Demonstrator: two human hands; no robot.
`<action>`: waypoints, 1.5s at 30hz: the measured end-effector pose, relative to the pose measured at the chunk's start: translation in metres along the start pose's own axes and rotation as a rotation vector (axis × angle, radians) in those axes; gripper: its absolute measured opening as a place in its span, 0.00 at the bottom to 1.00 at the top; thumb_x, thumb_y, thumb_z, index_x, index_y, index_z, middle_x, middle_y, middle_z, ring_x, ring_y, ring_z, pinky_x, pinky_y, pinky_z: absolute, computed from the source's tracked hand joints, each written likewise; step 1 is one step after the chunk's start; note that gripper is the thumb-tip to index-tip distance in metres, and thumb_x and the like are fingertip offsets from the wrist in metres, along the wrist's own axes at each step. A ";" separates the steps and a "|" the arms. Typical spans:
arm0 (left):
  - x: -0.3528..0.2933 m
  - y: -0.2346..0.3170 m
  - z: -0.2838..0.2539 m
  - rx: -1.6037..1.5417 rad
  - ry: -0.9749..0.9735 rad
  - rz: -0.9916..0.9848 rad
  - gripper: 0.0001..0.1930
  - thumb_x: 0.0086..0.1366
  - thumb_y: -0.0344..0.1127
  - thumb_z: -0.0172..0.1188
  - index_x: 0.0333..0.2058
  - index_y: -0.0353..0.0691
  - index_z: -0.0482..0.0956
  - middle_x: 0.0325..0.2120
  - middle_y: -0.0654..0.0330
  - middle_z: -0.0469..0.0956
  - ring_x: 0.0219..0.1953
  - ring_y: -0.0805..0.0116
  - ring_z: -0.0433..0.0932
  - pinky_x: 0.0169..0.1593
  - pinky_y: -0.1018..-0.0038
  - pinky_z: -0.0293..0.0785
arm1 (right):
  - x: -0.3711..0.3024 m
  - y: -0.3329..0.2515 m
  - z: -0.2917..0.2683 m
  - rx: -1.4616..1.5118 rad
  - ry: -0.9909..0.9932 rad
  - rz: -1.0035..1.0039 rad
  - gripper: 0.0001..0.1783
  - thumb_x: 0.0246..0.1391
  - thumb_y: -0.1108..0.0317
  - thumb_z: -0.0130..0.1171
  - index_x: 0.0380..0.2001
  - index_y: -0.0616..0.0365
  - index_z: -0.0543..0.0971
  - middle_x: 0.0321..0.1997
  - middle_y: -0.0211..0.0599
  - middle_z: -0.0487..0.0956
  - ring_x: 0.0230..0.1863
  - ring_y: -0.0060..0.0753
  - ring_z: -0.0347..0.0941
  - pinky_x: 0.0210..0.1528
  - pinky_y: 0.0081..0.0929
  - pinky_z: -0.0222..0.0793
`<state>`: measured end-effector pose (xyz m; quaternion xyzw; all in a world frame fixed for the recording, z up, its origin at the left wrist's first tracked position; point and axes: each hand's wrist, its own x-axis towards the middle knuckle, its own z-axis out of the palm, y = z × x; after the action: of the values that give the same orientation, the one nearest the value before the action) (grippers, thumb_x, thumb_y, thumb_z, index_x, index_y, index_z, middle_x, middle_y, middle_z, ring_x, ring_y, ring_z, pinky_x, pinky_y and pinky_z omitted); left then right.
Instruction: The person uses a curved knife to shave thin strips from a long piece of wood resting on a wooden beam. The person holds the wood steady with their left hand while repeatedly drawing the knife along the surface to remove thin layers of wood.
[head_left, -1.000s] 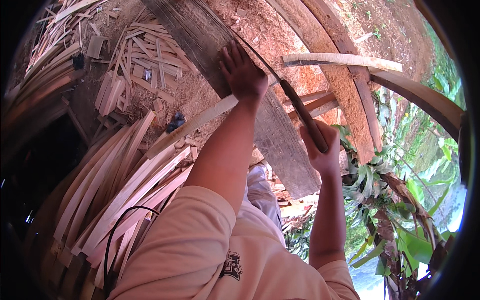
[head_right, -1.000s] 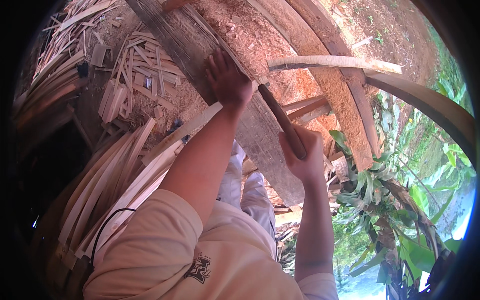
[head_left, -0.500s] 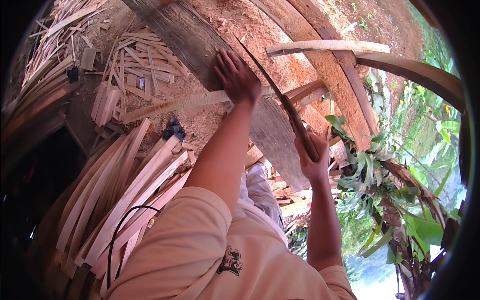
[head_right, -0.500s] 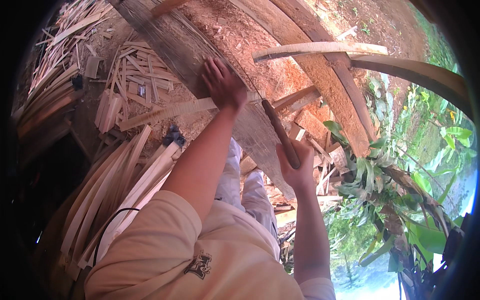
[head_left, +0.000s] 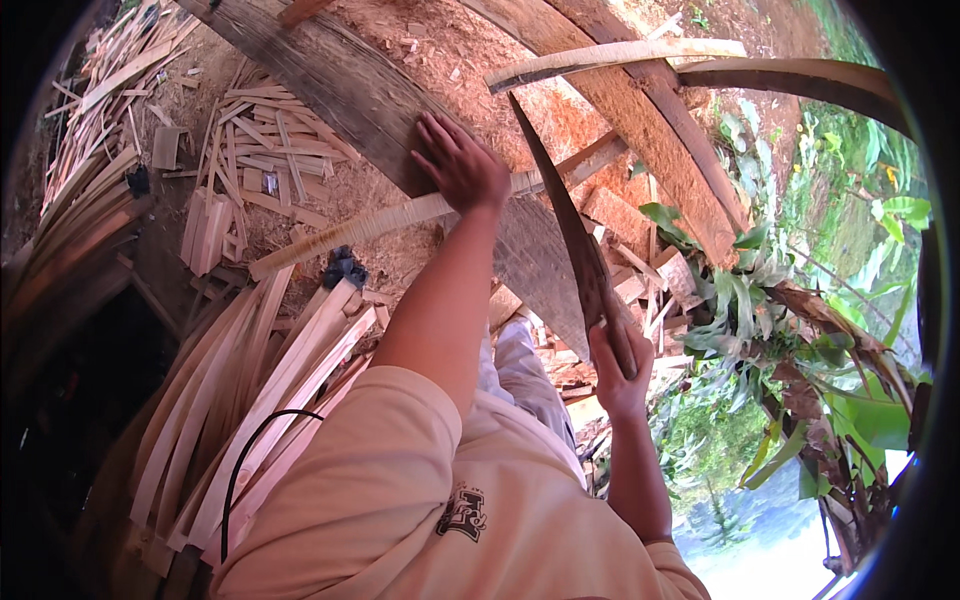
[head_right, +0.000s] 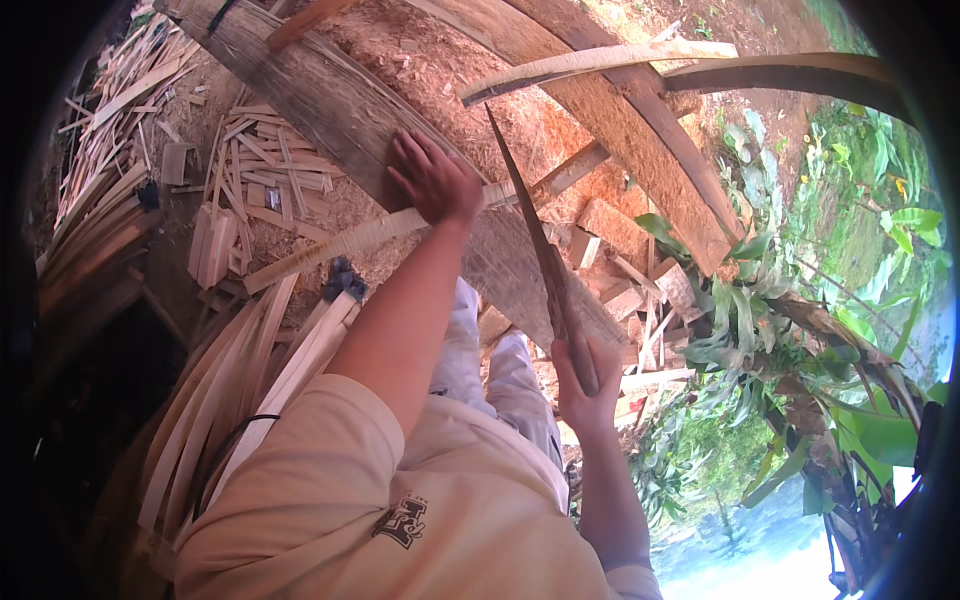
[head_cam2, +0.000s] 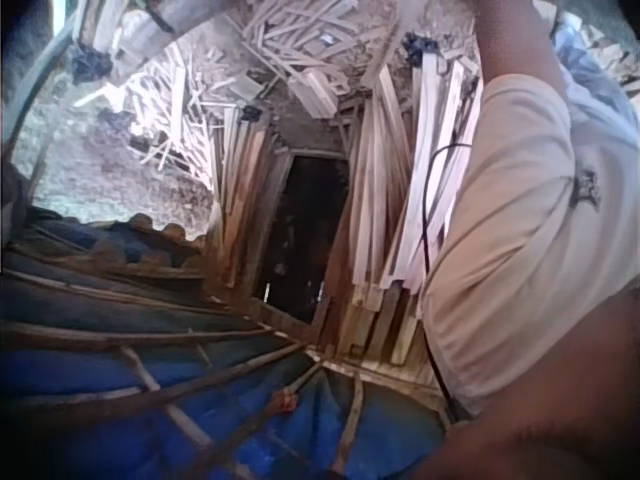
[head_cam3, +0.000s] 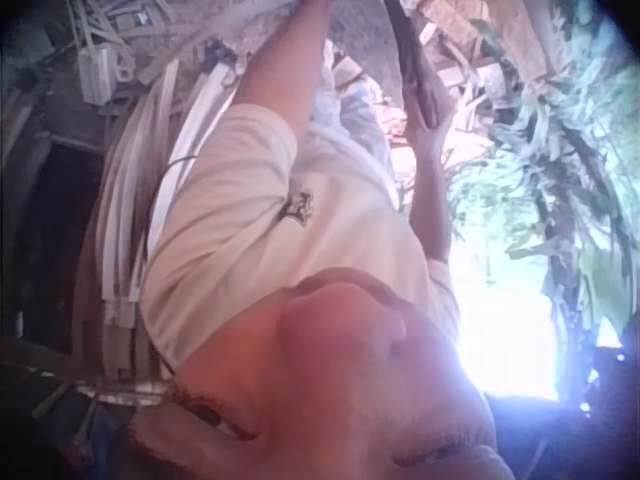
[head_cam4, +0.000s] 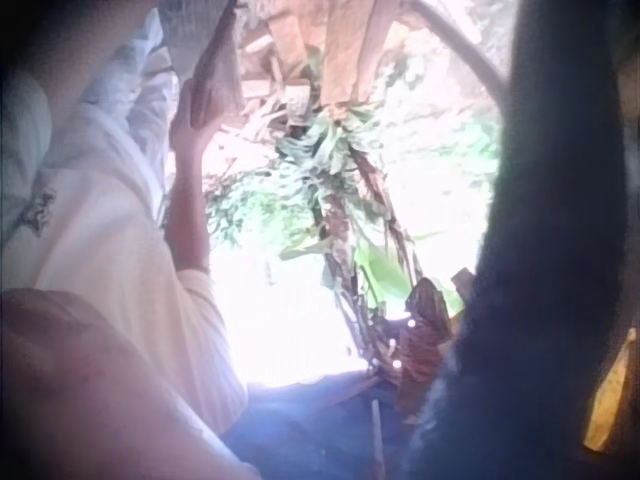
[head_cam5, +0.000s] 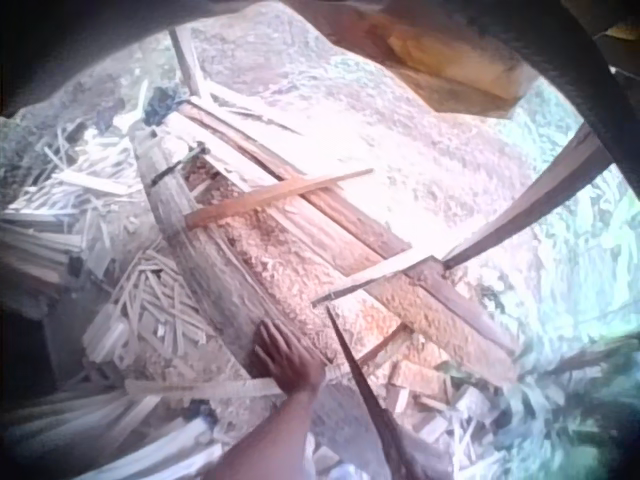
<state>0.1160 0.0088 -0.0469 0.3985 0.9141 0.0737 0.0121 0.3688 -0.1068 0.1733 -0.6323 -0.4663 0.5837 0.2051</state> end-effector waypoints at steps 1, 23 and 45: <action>0.002 -0.002 0.002 0.007 0.003 0.008 0.39 0.74 0.45 0.44 0.76 0.24 0.52 0.80 0.39 0.45 0.83 0.46 0.43 0.81 0.40 0.38 | -0.012 -0.012 0.001 -0.006 0.000 0.031 0.13 0.65 0.73 0.63 0.25 0.64 0.75 0.17 0.25 0.67 0.22 0.14 0.57 0.23 0.27 0.52; 0.007 0.003 0.002 0.026 -0.044 -0.162 0.40 0.76 0.45 0.43 0.78 0.29 0.47 0.82 0.42 0.41 0.83 0.44 0.41 0.81 0.40 0.38 | -0.073 -0.086 -0.053 -0.286 -0.045 0.051 0.13 0.58 0.75 0.64 0.21 0.63 0.73 0.14 0.33 0.67 0.16 0.23 0.58 0.21 0.31 0.54; 0.008 0.005 0.000 0.055 -0.051 -0.150 0.41 0.74 0.46 0.45 0.78 0.28 0.47 0.82 0.41 0.40 0.83 0.44 0.41 0.81 0.40 0.40 | -0.045 -0.069 -0.017 -0.330 -0.106 -0.036 0.16 0.65 0.73 0.61 0.23 0.63 0.72 0.15 0.31 0.64 0.18 0.20 0.55 0.21 0.33 0.49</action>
<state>0.1147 0.0181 -0.0455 0.3310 0.9424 0.0374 0.0301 0.3654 -0.1064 0.2578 -0.6170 -0.5774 0.5281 0.0840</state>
